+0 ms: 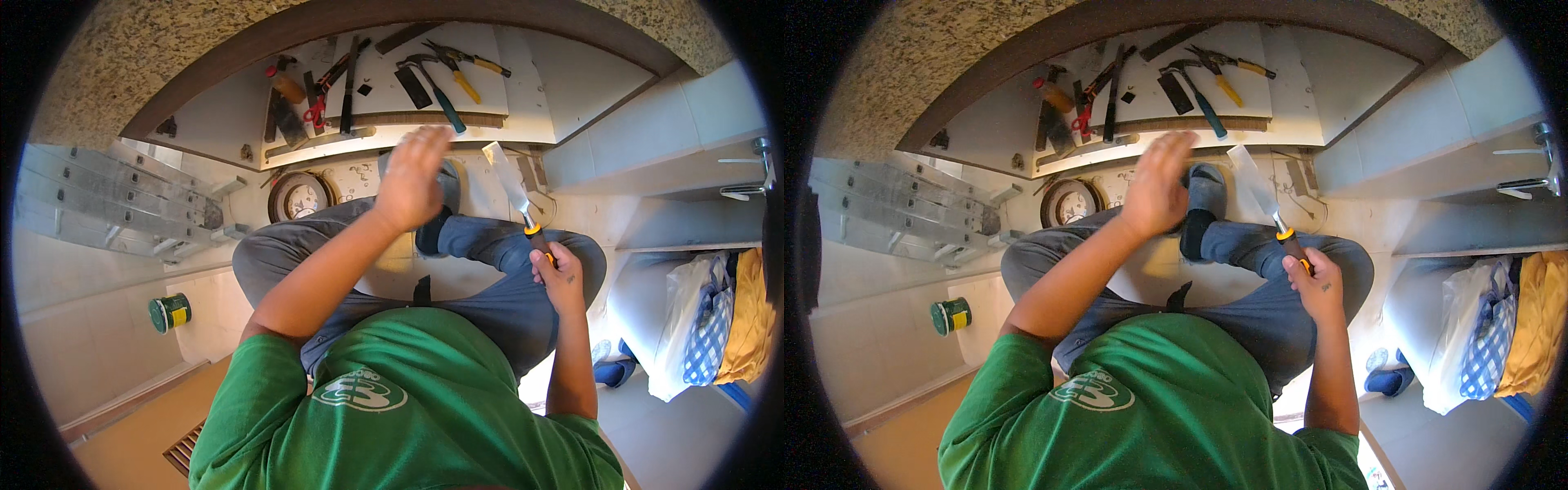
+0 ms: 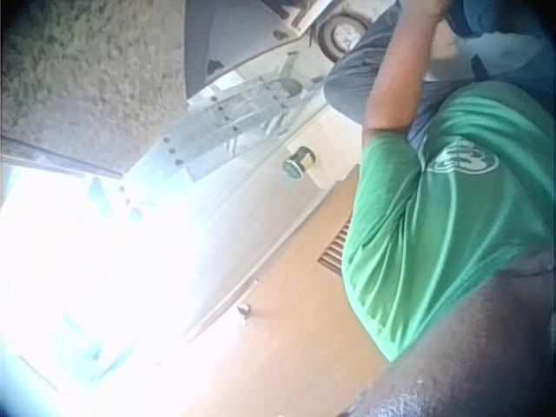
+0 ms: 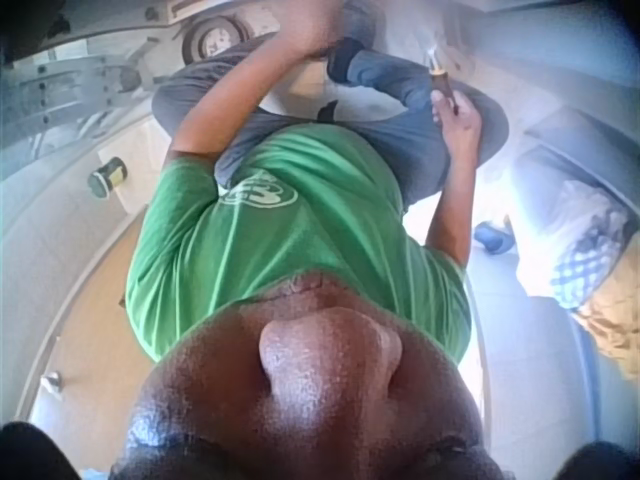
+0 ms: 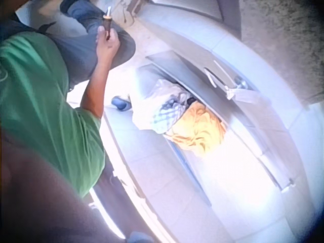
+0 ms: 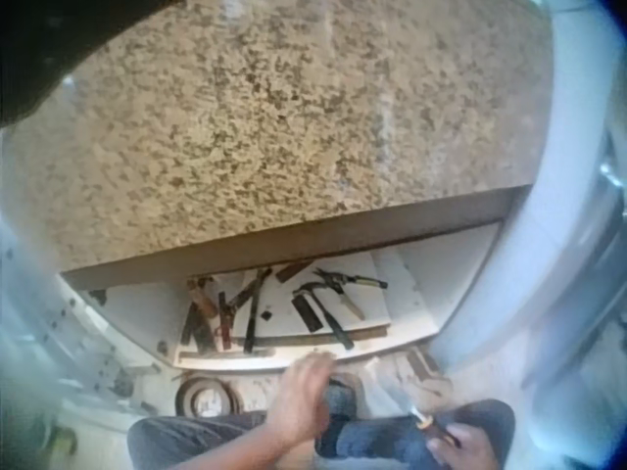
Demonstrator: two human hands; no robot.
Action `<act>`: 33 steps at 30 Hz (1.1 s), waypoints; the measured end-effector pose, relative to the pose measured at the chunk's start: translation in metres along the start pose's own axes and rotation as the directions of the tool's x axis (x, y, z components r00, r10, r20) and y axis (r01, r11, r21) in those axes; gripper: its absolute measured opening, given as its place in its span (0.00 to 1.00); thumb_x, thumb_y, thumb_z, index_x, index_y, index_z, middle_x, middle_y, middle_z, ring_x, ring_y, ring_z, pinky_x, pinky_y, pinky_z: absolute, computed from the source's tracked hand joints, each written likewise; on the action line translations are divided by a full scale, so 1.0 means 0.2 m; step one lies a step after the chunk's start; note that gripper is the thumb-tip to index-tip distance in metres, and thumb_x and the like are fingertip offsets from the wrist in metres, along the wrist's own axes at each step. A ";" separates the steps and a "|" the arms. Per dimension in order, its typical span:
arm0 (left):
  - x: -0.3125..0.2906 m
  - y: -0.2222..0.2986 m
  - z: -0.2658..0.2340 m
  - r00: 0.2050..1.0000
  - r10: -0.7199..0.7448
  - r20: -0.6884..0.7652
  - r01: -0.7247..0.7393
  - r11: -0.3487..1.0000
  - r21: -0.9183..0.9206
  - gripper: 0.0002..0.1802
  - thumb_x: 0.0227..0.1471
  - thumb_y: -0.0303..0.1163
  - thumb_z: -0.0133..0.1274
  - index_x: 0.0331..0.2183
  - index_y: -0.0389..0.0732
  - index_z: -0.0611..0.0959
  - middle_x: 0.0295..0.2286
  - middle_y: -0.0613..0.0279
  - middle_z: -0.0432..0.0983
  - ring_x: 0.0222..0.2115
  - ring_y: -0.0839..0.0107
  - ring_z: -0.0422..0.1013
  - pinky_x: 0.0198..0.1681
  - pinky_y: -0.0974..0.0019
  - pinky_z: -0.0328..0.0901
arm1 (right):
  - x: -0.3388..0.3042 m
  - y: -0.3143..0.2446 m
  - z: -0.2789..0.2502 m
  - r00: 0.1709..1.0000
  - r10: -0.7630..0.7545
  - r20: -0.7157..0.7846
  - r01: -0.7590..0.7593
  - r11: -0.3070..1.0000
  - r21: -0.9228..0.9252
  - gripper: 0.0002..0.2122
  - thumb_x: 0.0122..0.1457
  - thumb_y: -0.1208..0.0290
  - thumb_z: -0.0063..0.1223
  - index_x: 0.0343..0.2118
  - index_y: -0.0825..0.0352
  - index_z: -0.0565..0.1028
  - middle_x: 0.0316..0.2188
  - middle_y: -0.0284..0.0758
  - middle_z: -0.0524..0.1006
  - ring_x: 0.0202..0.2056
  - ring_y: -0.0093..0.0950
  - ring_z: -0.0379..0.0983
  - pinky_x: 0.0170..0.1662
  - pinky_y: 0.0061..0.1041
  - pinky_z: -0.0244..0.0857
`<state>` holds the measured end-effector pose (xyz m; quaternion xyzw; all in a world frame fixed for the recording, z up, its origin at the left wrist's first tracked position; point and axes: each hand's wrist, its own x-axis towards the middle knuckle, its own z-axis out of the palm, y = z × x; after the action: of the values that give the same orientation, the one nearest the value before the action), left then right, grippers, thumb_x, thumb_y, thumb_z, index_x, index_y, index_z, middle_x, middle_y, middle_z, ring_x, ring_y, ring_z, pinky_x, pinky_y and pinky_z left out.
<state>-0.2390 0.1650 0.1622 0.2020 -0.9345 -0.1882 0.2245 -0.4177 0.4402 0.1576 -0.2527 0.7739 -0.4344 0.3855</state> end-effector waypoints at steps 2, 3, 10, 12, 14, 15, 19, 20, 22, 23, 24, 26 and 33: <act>-0.03 0.13 0.04 0.968 0.244 0.060 -0.248 0.967 0.053 0.45 0.38 0.20 0.55 0.62 0.41 0.68 0.65 0.53 0.58 0.66 0.55 0.54 0.69 0.45 0.48 | 0.00 0.00 0.00 1.000 0.016 0.003 -0.016 1.000 -0.001 0.12 0.61 0.63 0.62 0.33 0.69 0.78 0.20 0.28 0.75 0.21 0.16 0.69 0.26 0.18 0.64; -0.04 0.19 0.06 0.930 0.343 0.133 -0.350 0.936 0.037 0.46 0.40 0.23 0.55 0.65 0.42 0.65 0.67 0.56 0.55 0.68 0.59 0.51 0.70 0.47 0.44 | 0.00 0.00 0.00 1.000 0.021 0.007 -0.021 1.000 0.006 0.12 0.61 0.63 0.62 0.34 0.69 0.78 0.20 0.28 0.74 0.21 0.16 0.69 0.26 0.18 0.64; 0.05 0.10 0.09 0.963 0.180 0.199 -0.236 0.922 0.307 0.45 0.48 0.34 0.53 0.67 0.39 0.60 0.68 0.54 0.50 0.69 0.55 0.47 0.70 0.43 0.40 | -0.01 0.05 -0.03 0.994 0.106 0.015 -0.107 0.974 0.200 0.11 0.62 0.63 0.61 0.34 0.67 0.77 0.20 0.27 0.73 0.21 0.16 0.68 0.25 0.17 0.63; 0.08 -0.05 0.02 0.965 -0.086 0.246 -0.055 0.857 0.513 0.47 0.51 0.43 0.56 0.66 0.34 0.59 0.68 0.52 0.48 0.70 0.55 0.44 0.71 0.43 0.38 | 0.00 0.04 -0.04 0.991 0.129 -0.029 -0.116 0.956 0.270 0.12 0.62 0.61 0.60 0.34 0.66 0.77 0.20 0.29 0.74 0.20 0.17 0.70 0.23 0.16 0.64; 0.06 -0.16 -0.06 0.970 -0.050 0.240 -0.114 0.774 0.623 0.47 0.51 0.46 0.56 0.67 0.36 0.59 0.69 0.53 0.46 0.70 0.57 0.44 0.71 0.43 0.38 | 0.02 0.04 -0.05 0.992 0.122 -0.035 -0.105 0.945 0.311 0.13 0.63 0.60 0.59 0.34 0.66 0.76 0.20 0.29 0.74 0.19 0.17 0.70 0.22 0.16 0.65; 0.03 -0.19 -0.09 0.967 -0.035 0.253 -0.134 0.772 0.621 0.46 0.52 0.45 0.56 0.66 0.37 0.60 0.69 0.53 0.47 0.70 0.58 0.44 0.71 0.44 0.37 | 0.03 0.03 -0.05 0.992 0.125 -0.026 -0.111 0.945 0.306 0.13 0.63 0.60 0.59 0.34 0.66 0.76 0.20 0.30 0.74 0.18 0.18 0.70 0.22 0.16 0.65; -0.09 -0.29 -0.22 0.931 -0.012 0.364 -0.185 0.846 0.500 0.40 0.54 0.44 0.55 0.64 0.40 0.65 0.67 0.54 0.54 0.69 0.60 0.45 0.71 0.46 0.38 | 0.05 0.03 -0.05 0.992 0.118 -0.037 -0.105 0.962 0.250 0.13 0.64 0.59 0.57 0.34 0.66 0.76 0.20 0.30 0.74 0.18 0.18 0.69 0.22 0.17 0.64; -0.14 -0.31 -0.25 0.920 -0.005 0.393 -0.180 0.883 0.434 0.38 0.55 0.43 0.54 0.64 0.41 0.67 0.66 0.54 0.56 0.69 0.60 0.46 0.71 0.46 0.38 | 0.04 0.03 -0.05 0.993 0.110 -0.035 -0.099 0.968 0.230 0.13 0.64 0.59 0.57 0.34 0.66 0.76 0.20 0.31 0.74 0.18 0.18 0.69 0.22 0.17 0.64; -0.25 -0.35 -0.31 0.892 -0.239 0.383 0.251 0.968 0.019 0.30 0.60 0.47 0.51 0.58 0.38 0.72 0.58 0.47 0.68 0.60 0.57 0.65 0.64 0.46 0.57 | 0.03 0.04 -0.04 0.993 0.109 -0.047 -0.099 0.976 0.194 0.13 0.65 0.60 0.56 0.34 0.66 0.76 0.20 0.30 0.73 0.19 0.18 0.68 0.23 0.17 0.64; -0.33 -0.36 -0.34 0.706 -0.459 0.539 0.647 0.728 -0.228 0.31 0.61 0.50 0.50 0.57 0.37 0.72 0.56 0.45 0.70 0.56 0.54 0.69 0.60 0.45 0.62 | 0.02 0.05 -0.04 0.994 0.095 -0.046 -0.085 0.978 0.188 0.12 0.65 0.60 0.56 0.33 0.66 0.75 0.20 0.30 0.73 0.19 0.18 0.68 0.23 0.17 0.64; -0.43 -0.37 -0.37 0.459 -0.511 0.727 0.888 0.276 -0.367 0.33 0.62 0.53 0.50 0.56 0.35 0.72 0.54 0.43 0.72 0.52 0.52 0.74 0.57 0.45 0.67 | 0.02 0.05 -0.03 0.996 0.083 -0.042 -0.074 0.980 0.183 0.12 0.65 0.60 0.56 0.33 0.66 0.75 0.20 0.30 0.73 0.19 0.18 0.68 0.24 0.17 0.64; -0.68 -0.41 -0.47 0.173 -0.422 0.890 0.969 -0.088 -0.230 0.36 0.64 0.57 0.45 0.55 0.33 0.70 0.48 0.42 0.76 0.44 0.50 0.78 0.46 0.46 0.73 | 0.02 0.06 -0.03 0.997 0.066 -0.030 -0.060 0.982 0.178 0.12 0.66 0.61 0.55 0.35 0.66 0.75 0.20 0.29 0.72 0.20 0.18 0.68 0.24 0.17 0.63; -1.03 -0.97 -1.07 0.006 -0.781 0.625 0.999 -0.025 -0.040 0.40 0.63 0.63 0.42 0.56 0.35 0.70 0.50 0.39 0.75 0.45 0.48 0.78 0.45 0.48 0.74 | 0.03 0.04 -0.03 0.996 0.087 -0.034 -0.079 0.980 0.182 0.15 0.65 0.56 0.56 0.36 0.66 0.75 0.21 0.29 0.73 0.20 0.17 0.68 0.23 0.16 0.64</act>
<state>0.0914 0.0399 0.1832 0.6636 -0.4863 -0.5534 -0.1301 -0.4267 0.4415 0.1506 -0.1750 0.7491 -0.4915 0.4083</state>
